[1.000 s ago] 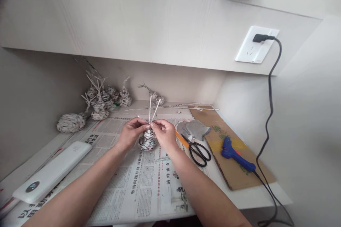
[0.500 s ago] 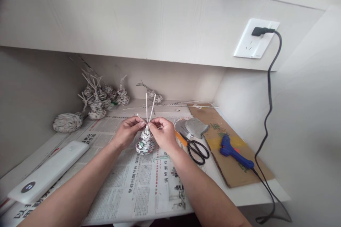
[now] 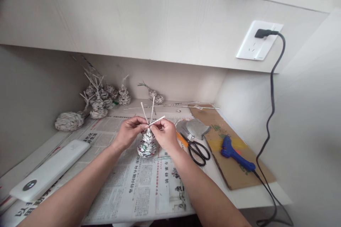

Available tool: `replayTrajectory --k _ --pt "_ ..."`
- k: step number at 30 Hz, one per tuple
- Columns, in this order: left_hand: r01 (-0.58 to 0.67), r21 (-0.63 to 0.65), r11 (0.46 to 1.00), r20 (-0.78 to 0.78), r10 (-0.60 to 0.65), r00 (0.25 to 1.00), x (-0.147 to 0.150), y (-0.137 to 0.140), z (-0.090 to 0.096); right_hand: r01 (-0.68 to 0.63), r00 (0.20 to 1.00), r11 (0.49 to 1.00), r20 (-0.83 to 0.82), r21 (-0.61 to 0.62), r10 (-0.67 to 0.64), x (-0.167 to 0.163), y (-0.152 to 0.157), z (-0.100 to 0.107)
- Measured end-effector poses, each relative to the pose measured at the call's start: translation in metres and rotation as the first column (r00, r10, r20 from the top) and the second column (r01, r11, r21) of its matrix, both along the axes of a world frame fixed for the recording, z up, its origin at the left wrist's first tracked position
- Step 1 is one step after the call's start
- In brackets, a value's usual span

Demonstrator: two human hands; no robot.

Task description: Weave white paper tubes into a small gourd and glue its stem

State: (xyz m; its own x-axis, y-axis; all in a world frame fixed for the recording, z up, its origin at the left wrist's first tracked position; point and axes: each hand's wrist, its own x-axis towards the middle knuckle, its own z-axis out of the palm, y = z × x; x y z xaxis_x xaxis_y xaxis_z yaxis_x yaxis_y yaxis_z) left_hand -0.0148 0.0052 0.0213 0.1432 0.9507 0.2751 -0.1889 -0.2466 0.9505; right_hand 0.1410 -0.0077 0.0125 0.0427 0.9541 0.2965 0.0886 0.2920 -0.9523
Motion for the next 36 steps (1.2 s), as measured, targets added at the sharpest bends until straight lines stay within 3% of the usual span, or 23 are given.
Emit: replayTrajectory --k 5,12,16,20,24,27,32,36 --pt "0.124 0.008 0.992 -0.040 -0.123 0.992 -0.0020 -0.0008 0.0011 -0.038 0.998 0.999 -0.052 -0.019 0.037 -0.0019 -0.0041 0.0049" --pt "0.086 0.029 0.996 -0.008 -0.086 0.996 0.0025 -0.0006 -0.0030 -0.089 0.978 0.994 -0.196 -0.061 0.076 -0.0058 -0.0027 0.0027" --pt "0.049 0.007 0.999 -0.006 -0.049 0.999 0.0025 -0.0015 -0.0009 -0.093 0.981 0.994 -0.174 -0.049 0.083 -0.0088 -0.0050 0.0053" --pt "0.035 -0.045 0.998 0.000 -0.035 0.999 0.0017 -0.0023 0.0005 -0.064 0.996 0.998 -0.063 0.013 0.065 -0.0094 -0.0090 0.0077" --pt "0.064 -0.037 0.997 0.011 -0.063 0.998 0.0017 -0.0020 -0.0001 -0.025 0.999 0.987 0.051 0.156 0.017 -0.0055 -0.0086 0.0068" --pt "0.076 -0.054 0.996 0.019 -0.075 0.997 0.0018 -0.0029 0.0012 -0.028 0.998 0.978 0.057 0.209 0.016 -0.0039 -0.0057 0.0046" --pt "0.093 -0.092 0.991 0.026 -0.091 0.995 0.0009 -0.0048 0.0050 0.004 0.992 0.990 -0.126 0.141 0.014 -0.0069 -0.0018 0.0025" --pt "0.092 -0.105 0.990 0.041 -0.088 0.995 0.0004 -0.0041 0.0044 -0.061 0.989 0.995 -0.133 0.082 0.071 -0.0080 -0.0020 0.0029"
